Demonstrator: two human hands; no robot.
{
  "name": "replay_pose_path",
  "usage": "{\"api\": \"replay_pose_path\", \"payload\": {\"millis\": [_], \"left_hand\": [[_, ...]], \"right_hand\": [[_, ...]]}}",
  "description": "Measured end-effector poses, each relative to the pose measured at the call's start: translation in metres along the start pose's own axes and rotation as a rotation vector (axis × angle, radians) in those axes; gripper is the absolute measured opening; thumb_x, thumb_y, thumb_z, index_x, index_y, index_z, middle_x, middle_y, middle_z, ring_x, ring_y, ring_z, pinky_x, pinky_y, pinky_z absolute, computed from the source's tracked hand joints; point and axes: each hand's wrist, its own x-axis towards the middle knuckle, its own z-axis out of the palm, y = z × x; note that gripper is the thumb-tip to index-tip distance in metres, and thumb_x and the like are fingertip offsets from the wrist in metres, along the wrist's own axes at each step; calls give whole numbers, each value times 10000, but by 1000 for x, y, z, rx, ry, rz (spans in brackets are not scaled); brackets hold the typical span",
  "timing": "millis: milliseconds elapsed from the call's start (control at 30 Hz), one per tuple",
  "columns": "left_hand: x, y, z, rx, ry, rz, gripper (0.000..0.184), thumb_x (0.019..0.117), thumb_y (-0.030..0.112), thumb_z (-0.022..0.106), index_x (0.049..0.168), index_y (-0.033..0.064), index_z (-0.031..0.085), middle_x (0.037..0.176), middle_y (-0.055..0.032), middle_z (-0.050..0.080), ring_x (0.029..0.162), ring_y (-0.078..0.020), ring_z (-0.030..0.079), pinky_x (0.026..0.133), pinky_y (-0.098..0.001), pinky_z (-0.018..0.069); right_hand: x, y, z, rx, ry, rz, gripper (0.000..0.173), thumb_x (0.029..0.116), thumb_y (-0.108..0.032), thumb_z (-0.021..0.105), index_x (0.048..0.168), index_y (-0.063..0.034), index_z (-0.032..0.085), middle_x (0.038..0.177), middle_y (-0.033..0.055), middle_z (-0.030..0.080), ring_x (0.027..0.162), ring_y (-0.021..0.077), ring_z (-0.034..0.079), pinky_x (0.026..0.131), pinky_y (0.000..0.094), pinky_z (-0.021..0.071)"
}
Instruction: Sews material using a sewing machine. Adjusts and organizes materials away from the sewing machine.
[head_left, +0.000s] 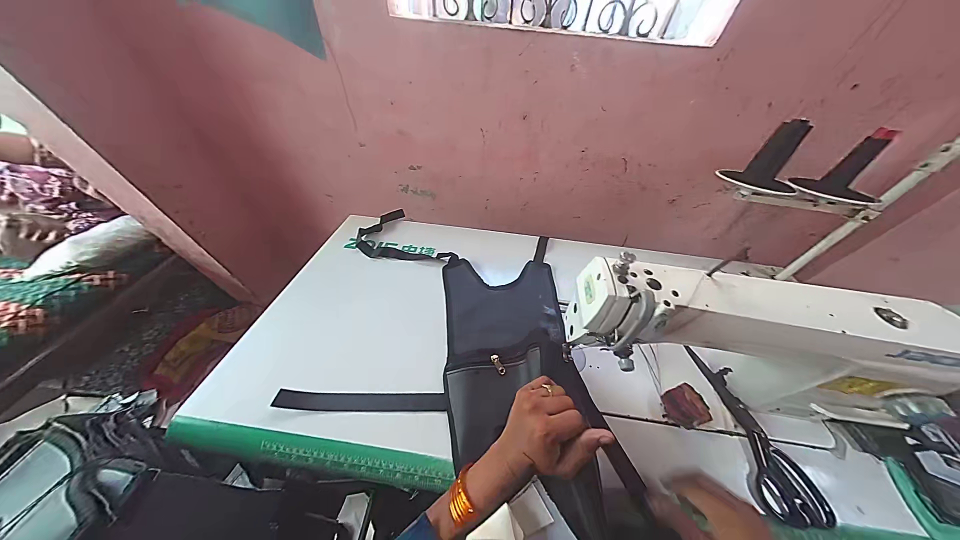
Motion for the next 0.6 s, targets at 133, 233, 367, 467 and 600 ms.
{"api": "replay_pose_path", "payload": {"millis": [133,233,367,467,600], "left_hand": [[-2,5,-12,53,-67,-131,522,1048,364,529,601,94,515,526,-32,494,511,-151,520,557,-279,445],[15,7,-50,-8,-537,-656,490,1042,416,525,773,42,691,584,-65,586,551,-185,587,560,-401,480],[65,-13,-46,13,-1270,-1066,425,1078,418,498,1098,72,744,808,-93,740,724,-226,714,786,-474,577],[80,-6,-14,257,-1228,-1046,373,1034,328,590,1204,16,703,1162,-210,698,1123,-373,666,998,-569,502],[40,5,-9,229,-1105,-829,309,1008,47,538,1267,22,706,1353,-204,614,1333,-370,528,1133,-472,420]], "right_hand": [[82,-39,57,305,196,83,177,928,-112,682,990,42,741,961,173,715,945,283,690,873,437,554],[81,-51,66,1065,99,556,116,1038,-81,562,997,8,624,831,71,640,739,124,630,699,293,543],[56,-56,66,1295,137,714,123,1059,-125,537,1031,-20,593,823,61,627,712,130,624,651,300,542],[51,-53,69,1144,135,587,175,1009,-79,608,1147,28,624,895,87,703,795,122,669,756,301,556],[45,-54,76,955,185,514,81,979,-56,632,1015,0,678,761,37,661,684,77,614,683,254,514]]}}
